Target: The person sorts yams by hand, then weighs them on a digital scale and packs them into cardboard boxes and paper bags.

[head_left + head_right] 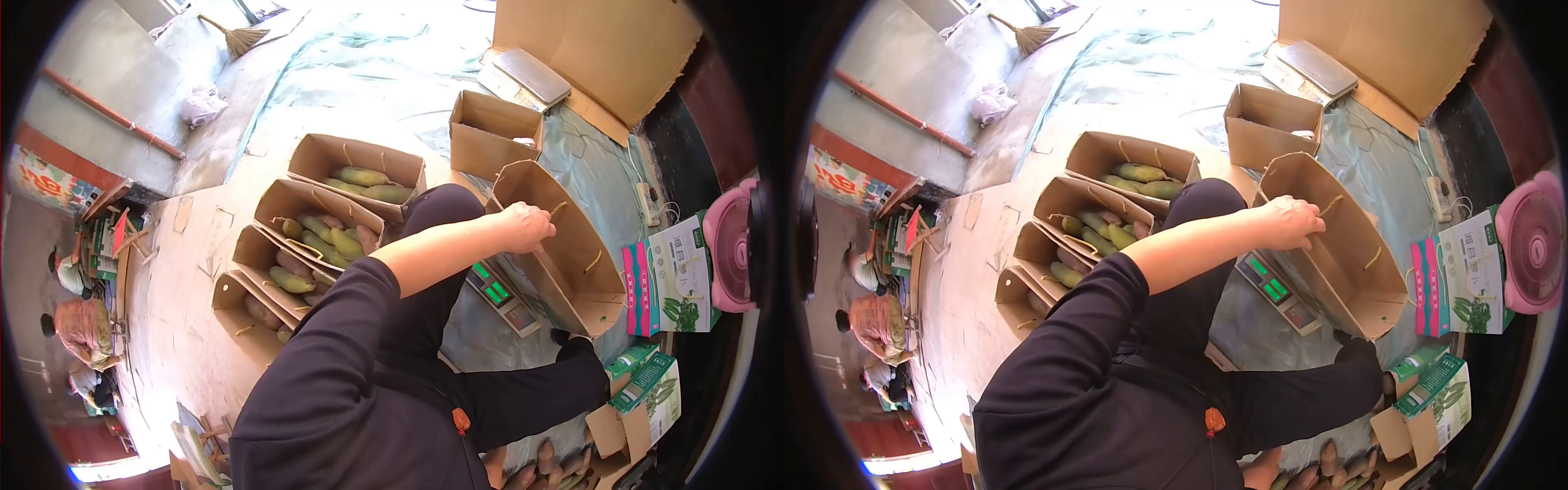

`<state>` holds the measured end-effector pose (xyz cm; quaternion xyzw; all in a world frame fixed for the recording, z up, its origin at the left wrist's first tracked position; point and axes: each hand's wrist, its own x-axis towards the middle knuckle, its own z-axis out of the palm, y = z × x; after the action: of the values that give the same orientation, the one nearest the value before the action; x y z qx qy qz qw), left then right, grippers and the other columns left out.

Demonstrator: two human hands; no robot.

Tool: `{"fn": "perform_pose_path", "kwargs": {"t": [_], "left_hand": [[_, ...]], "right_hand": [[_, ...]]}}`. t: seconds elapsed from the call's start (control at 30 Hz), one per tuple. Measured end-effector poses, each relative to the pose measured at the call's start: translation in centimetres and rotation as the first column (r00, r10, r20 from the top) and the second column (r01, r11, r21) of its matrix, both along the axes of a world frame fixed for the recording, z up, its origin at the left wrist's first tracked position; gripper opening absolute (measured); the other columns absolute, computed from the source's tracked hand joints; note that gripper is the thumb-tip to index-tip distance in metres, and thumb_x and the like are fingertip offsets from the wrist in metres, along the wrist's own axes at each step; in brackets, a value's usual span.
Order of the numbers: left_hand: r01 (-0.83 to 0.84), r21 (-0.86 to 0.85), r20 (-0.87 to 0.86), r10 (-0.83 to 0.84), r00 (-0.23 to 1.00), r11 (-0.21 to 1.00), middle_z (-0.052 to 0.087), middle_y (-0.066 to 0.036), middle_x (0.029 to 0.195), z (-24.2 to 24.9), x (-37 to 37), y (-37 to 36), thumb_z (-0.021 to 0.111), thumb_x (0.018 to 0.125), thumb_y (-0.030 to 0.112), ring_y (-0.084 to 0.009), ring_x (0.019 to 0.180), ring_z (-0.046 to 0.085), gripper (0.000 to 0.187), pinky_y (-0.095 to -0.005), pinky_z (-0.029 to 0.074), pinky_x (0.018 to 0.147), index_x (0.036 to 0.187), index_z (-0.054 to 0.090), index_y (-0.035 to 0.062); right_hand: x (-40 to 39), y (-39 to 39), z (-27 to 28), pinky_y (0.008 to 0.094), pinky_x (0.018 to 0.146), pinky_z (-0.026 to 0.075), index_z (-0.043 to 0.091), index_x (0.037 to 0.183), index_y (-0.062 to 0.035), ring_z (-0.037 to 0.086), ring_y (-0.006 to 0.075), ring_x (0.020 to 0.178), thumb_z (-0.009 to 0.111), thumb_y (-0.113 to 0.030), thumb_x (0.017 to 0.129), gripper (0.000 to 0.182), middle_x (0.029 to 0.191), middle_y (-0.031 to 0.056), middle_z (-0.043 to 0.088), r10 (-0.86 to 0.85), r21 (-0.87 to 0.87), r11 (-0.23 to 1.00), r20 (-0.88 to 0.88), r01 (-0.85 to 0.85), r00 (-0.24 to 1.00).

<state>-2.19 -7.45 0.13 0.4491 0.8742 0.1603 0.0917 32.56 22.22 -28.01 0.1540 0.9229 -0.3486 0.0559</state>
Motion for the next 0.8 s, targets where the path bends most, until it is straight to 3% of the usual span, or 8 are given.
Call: {"fn": "perform_pose_path", "kwargs": {"t": [0.43,0.53,0.6,0.67,0.73,0.8], "left_hand": [[-0.042,-0.066,0.046,0.045,0.998,0.997,0.058,-0.009,0.105,-0.8,0.0,-1.0,0.065,0.079,0.031,-0.0286,0.103,0.057,0.039,-0.0411,0.047,0.083,0.113,0.059,0.0122],[-0.044,-0.062,-0.016,0.044,0.999,0.997,0.061,-0.009,0.104,-0.9,-0.2,-1.4,0.068,0.076,0.034,-0.0285,0.100,0.060,0.038,-0.0406,0.049,0.081,0.109,0.063,0.0147],[-0.038,0.051,0.017,0.037,0.999,0.998,0.063,-0.010,0.102,-0.4,-0.2,-1.4,0.066,0.078,0.033,-0.0291,0.098,0.061,0.036,-0.0408,0.049,0.080,0.108,0.064,0.0136],[-0.054,0.165,0.163,0.027,0.986,0.985,0.065,-0.011,0.096,2.2,-0.3,-1.6,0.064,0.081,0.030,-0.0285,0.095,0.062,0.030,-0.0391,0.049,0.079,0.104,0.066,0.0113],[-0.146,0.610,0.261,-0.024,0.965,0.779,0.066,-0.011,0.088,3.6,-0.4,-1.9,0.060,0.085,0.027,-0.0225,0.087,0.063,0.026,-0.0349,0.050,0.076,0.099,0.066,0.0074],[-0.400,0.643,0.560,-0.043,0.828,0.653,0.063,-0.006,0.082,6.6,-0.7,-2.8,0.051,0.090,0.024,-0.0163,0.079,0.062,0.025,-0.0297,0.050,0.071,0.098,0.065,0.0040]], "right_hand": [[-3.4,-8.6,-3.5,0.0398,0.083,0.045,0.060,0.103,0.0006,0.058,0.0368,0.097,0.053,-0.010,0.082,0.024,0.102,0.0227,0.061,0.228,-0.126,0.966,0.023,-0.224,0.973],[-2.8,-10.2,-4.3,0.0399,0.082,0.045,0.061,0.102,0.0003,0.058,0.0367,0.096,0.053,-0.011,0.082,0.024,0.101,0.0227,0.062,0.259,-0.157,0.955,0.039,-0.250,0.965],[-1.3,-10.7,-4.0,0.0400,0.082,0.045,0.061,0.101,0.0001,0.059,0.0367,0.096,0.053,-0.011,0.082,0.024,0.101,0.0227,0.062,0.242,-0.169,0.959,0.064,-0.228,0.968],[0.7,-10.5,-3.8,0.0400,0.081,0.046,0.061,0.101,-0.0001,0.059,0.0367,0.095,0.053,-0.012,0.082,0.024,0.100,0.0227,0.062,0.210,-0.174,0.966,0.094,-0.192,0.973],[1.7,-11.2,-3.7,0.0401,0.081,0.046,0.062,0.100,-0.0003,0.059,0.0367,0.095,0.054,-0.013,0.082,0.024,0.099,0.0227,0.062,0.194,-0.192,0.967,0.111,-0.171,0.975],[2.0,-12.6,-4.0,0.0402,0.081,0.046,0.062,0.100,-0.0005,0.059,0.0366,0.095,0.054,-0.013,0.082,0.024,0.099,0.0227,0.062,0.220,-0.223,0.956,0.124,-0.189,0.968]]}}
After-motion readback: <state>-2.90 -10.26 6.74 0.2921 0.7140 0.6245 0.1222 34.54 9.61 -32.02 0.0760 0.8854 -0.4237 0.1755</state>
